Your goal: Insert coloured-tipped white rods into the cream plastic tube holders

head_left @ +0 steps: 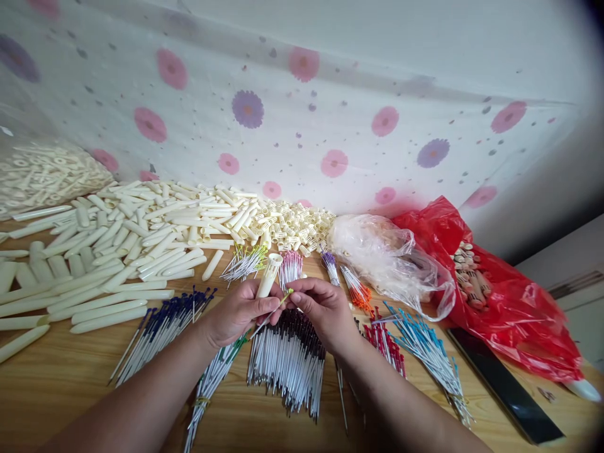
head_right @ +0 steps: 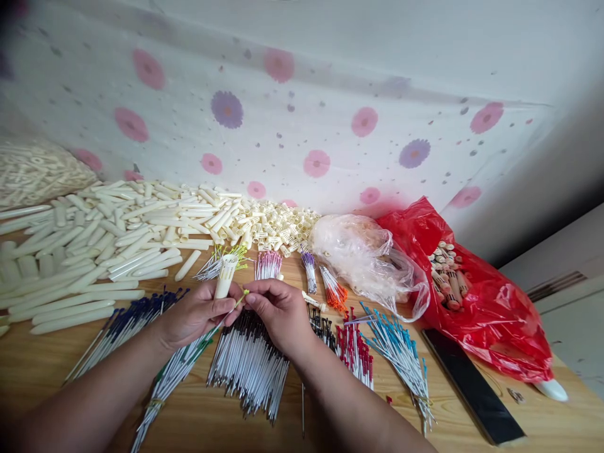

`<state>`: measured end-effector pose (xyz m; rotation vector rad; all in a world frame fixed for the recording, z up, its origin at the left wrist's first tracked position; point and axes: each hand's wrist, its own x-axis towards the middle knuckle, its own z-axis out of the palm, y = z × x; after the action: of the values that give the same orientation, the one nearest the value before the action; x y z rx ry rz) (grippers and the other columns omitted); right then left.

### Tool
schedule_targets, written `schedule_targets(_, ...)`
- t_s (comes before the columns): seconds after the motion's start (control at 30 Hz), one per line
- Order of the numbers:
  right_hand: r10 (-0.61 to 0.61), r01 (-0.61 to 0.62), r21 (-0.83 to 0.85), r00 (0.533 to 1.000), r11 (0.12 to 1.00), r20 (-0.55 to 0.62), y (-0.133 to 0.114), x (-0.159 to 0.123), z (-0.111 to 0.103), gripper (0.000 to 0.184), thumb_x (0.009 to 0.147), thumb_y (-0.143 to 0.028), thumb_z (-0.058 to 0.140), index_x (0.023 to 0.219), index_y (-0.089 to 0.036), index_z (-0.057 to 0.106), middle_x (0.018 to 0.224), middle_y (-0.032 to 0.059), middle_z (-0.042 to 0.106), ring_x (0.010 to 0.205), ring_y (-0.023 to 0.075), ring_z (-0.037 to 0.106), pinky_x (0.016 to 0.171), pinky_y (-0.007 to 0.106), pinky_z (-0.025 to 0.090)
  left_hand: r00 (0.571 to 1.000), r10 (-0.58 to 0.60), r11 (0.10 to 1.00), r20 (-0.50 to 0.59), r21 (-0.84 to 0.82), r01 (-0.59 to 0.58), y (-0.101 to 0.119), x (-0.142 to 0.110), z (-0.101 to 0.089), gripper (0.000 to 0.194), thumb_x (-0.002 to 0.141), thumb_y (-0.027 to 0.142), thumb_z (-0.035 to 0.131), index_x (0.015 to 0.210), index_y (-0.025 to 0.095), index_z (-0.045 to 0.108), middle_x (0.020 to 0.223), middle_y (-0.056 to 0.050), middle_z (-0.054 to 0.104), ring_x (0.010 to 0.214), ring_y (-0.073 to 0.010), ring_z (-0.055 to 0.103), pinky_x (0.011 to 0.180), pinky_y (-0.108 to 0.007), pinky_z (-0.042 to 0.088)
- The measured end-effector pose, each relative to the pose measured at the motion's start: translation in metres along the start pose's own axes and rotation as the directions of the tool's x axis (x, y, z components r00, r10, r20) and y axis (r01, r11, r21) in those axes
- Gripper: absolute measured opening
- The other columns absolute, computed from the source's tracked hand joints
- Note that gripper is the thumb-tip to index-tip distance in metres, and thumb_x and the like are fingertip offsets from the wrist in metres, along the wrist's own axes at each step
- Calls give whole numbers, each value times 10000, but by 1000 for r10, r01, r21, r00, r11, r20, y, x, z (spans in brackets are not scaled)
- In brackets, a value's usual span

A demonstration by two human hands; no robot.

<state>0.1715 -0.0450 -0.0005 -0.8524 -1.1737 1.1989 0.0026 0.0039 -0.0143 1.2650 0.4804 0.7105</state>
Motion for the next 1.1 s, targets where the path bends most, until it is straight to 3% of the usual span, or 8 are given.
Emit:
schedule_targets(0.13, -94, 99, -160, 995, 982, 43, -5, -1, -3, 105, 792, -290, 663, 777, -189, 639, 647, -17, 648, 589, 105, 595, 584, 243, 496, 1000, 29, 991, 2, 133, -29, 2, 0, 2, 233, 788, 373, 657, 771, 148, 597, 616, 7, 606, 510, -82, 443, 496, -211, 318)
schedule_targets(0.27, -328, 323, -384, 943, 865, 55, -31, -8, -10, 62, 863, -220, 575, 816, -186, 596, 708, 6, 643, 620, 110, 593, 588, 252, 505, 982, 173, 921, -73, 366, -135, 3, 3, 1, 240, 783, 390, 673, 751, 153, 645, 691, 1, 603, 643, -120, 521, 620, -253, 405)
schedule_targets(0.33, -510, 475, -376, 860, 796, 6, -48, -12, -10, 51, 878, -173, 549, 887, -198, 593, 779, 22, 659, 683, 125, 620, 611, 268, 528, 957, 275, 856, -95, 477, -199, 2, 4, -1, 266, 780, 416, 676, 734, 156, 647, 681, 6, 583, 653, -129, 524, 628, -262, 407)
schedule_targets(0.43, -752, 685, -346, 651, 641, -106, -68, -19, -2, 131, 883, -122, 527, 963, -198, 599, 790, 28, 656, 720, 144, 651, 588, 278, 543, 916, 394, 760, -71, 586, -281, 3, 4, -3, 331, 803, 459, 640, 682, 152, 623, 646, 15, 539, 614, -121, 488, 594, -257, 384)
schedule_targets(0.53, -849, 764, -388, 517, 516, -110, -73, -22, 8, 142, 883, -114, 528, 973, -189, 608, 749, 22, 641, 701, 156, 658, 573, 300, 553, 908, 418, 720, -33, 621, -309, 4, 3, -4, 346, 811, 475, 626, 688, 152, 624, 650, 16, 530, 619, -122, 479, 602, -258, 375)
schedule_targets(0.83, -823, 734, -488, 566, 473, 53, -63, -26, 11, 234, 830, -35, 529, 1008, -174, 591, 825, 42, 659, 774, 176, 668, 615, 332, 567, 891, 452, 668, 40, 646, -368, 0, 6, -3, 282, 813, 419, 644, 690, 165, 641, 643, 15, 535, 626, -130, 489, 615, -262, 370)
schedule_targets(0.97, -807, 762, -510, 556, 399, 199, -61, -25, 11, 290, 800, -3, 530, 1041, -160, 570, 850, 51, 649, 810, 172, 669, 647, 327, 574, 898, 438, 658, 31, 670, -344, 3, 5, 0, 279, 825, 417, 626, 693, 173, 660, 646, 16, 541, 643, -131, 507, 626, -256, 384)
schedule_targets(1.1, -799, 768, -514, 554, 383, 233, -59, -24, 11, 299, 810, -12, 511, 1058, -172, 553, 844, 47, 643, 807, 160, 666, 633, 308, 576, 899, 436, 638, 33, 694, -334, 6, 5, 2, 306, 838, 433, 603, 682, 177, 661, 643, 14, 547, 654, -133, 514, 635, -253, 388)
